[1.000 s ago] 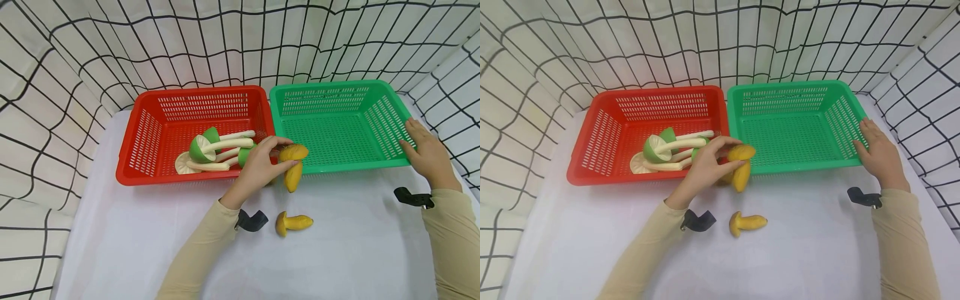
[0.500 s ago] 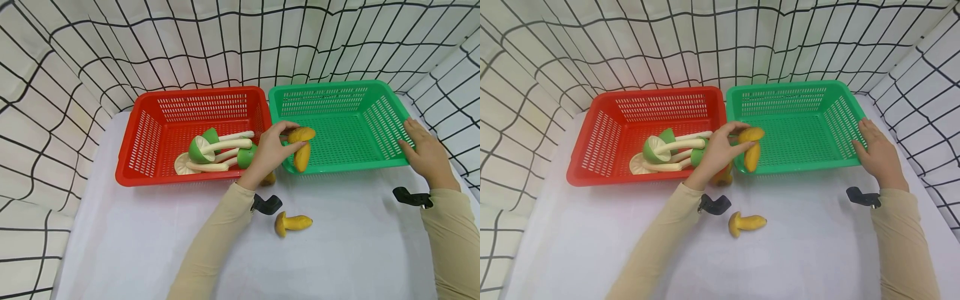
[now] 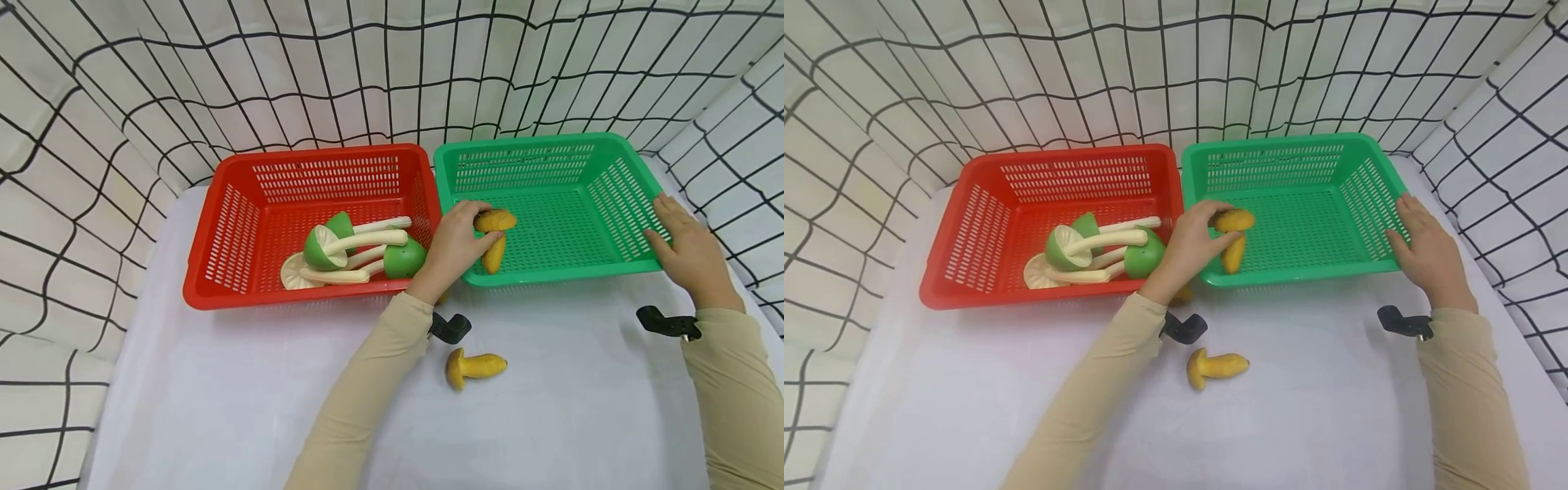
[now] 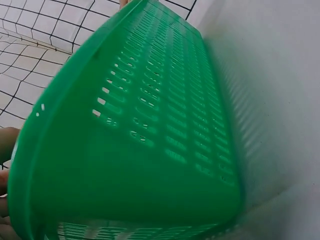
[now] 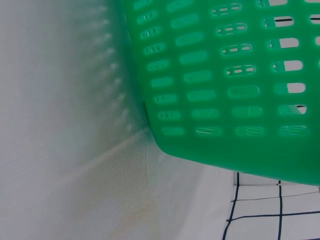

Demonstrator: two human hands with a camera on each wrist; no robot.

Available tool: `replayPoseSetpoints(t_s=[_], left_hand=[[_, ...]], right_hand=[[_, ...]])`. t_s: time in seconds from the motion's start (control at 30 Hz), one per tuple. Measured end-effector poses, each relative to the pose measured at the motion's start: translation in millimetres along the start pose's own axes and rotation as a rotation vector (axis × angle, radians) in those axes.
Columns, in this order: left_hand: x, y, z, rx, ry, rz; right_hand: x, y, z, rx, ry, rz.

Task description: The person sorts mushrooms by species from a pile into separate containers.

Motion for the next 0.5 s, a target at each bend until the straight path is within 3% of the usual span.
replayPoseSetpoints(t_s=[0.23, 0.5], left_hand=[[0.6, -0.4, 5.5, -0.089, -0.069, 0.0], [6.8, -4.7, 17.7, -0.232, -0.261, 0.057]], right_hand=[[0.6, 0.4, -0.1, 0.008, 0.003, -0.001], [0.1, -0.3, 2.3, 0.008, -0.005, -0.007]])
Point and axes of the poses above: each hand's wrist, its own y-axis away from the middle knuckle, its own z-axis out of the palm, x = y × z, the point moved 7 cm from there along -y, towards the middle knuckle, and after that the axes turned 12 degrees about z, right-handed, at the moved point
